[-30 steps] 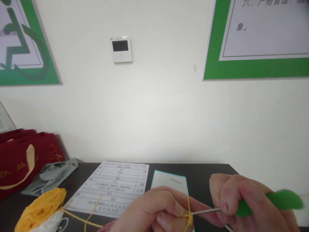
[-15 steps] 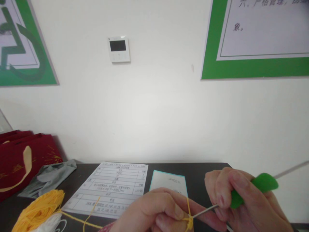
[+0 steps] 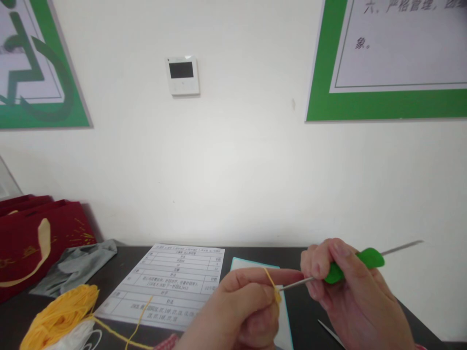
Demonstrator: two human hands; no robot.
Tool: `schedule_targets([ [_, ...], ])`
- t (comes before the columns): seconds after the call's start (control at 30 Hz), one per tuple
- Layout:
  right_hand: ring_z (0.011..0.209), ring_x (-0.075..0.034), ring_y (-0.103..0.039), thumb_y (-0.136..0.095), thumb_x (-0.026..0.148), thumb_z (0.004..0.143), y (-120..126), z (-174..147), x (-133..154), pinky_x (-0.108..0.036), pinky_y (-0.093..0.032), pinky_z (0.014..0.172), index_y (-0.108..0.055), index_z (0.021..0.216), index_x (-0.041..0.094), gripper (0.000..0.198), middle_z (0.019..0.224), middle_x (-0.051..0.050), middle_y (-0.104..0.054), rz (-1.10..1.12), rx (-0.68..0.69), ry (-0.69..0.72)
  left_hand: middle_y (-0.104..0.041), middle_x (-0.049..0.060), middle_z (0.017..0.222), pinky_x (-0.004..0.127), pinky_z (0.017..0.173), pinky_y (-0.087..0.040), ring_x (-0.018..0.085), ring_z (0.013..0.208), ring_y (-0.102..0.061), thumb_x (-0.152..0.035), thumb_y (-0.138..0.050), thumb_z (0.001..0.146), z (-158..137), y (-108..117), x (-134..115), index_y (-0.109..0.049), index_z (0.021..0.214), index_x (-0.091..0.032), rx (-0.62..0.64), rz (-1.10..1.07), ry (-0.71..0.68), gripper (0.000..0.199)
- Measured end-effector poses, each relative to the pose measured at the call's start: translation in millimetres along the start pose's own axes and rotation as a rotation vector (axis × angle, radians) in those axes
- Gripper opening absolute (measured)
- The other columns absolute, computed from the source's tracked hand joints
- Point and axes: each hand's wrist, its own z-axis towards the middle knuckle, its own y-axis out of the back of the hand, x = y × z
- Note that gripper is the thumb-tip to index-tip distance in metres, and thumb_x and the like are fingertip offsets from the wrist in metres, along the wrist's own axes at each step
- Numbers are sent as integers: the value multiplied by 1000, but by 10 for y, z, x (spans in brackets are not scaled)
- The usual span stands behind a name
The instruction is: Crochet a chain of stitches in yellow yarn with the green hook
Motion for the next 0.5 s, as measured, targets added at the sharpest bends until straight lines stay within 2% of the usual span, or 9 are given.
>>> schedule_targets([
  [0.1, 46, -9, -52, -66, 46, 91, -69, -32, -40, -15, -45, 41, -72, 65, 21, 37, 53, 0, -61, -42, -3, 62, -38, -13, 44, 16, 39, -12, 2, 39, -13, -23, -69, 80, 8, -50, 55, -68, 120, -14, -108, 26, -69, 40],
  [0.2, 53, -10, -56, -60, 46, 96, -82, -88, -113, -17, -49, 49, -74, 72, 23, 36, 60, 0, -64, -76, 33, 111, -41, -13, 45, 17, 38, -13, 2, 37, -15, -29, -74, 80, 21, -85, 91, -62, 130, -15, -128, 80, -122, 54],
  [0.27, 57, -10, -56, -58, 46, 97, -77, -90, -161, -17, -49, 53, -74, 74, 23, 36, 63, 0, -65, -70, 41, 97, -42, -13, 47, 18, 38, -14, 2, 37, -15, -34, -75, 81, 41, -81, 113, -58, 136, -16, -117, 97, -134, 61],
  [0.37, 51, -9, -51, -64, 48, 93, -74, -20, -183, -17, -45, 48, -71, 67, 21, 38, 57, 1, -61, 2, 15, -41, -46, -11, 50, 18, 38, -14, 2, 37, -16, -36, -74, 83, 80, -29, 146, -55, 141, -20, -39, 71, -120, 63],
  [0.5, 41, -7, -36, -69, 48, 86, -15, 92, -111, -18, -36, 42, -64, 56, 20, 42, 43, 3, -50, 67, 1, -237, -53, -6, 55, 18, 41, -20, 2, 37, -25, -36, -71, 87, 115, 77, 152, -58, 140, -26, 153, 41, -91, 56],
])
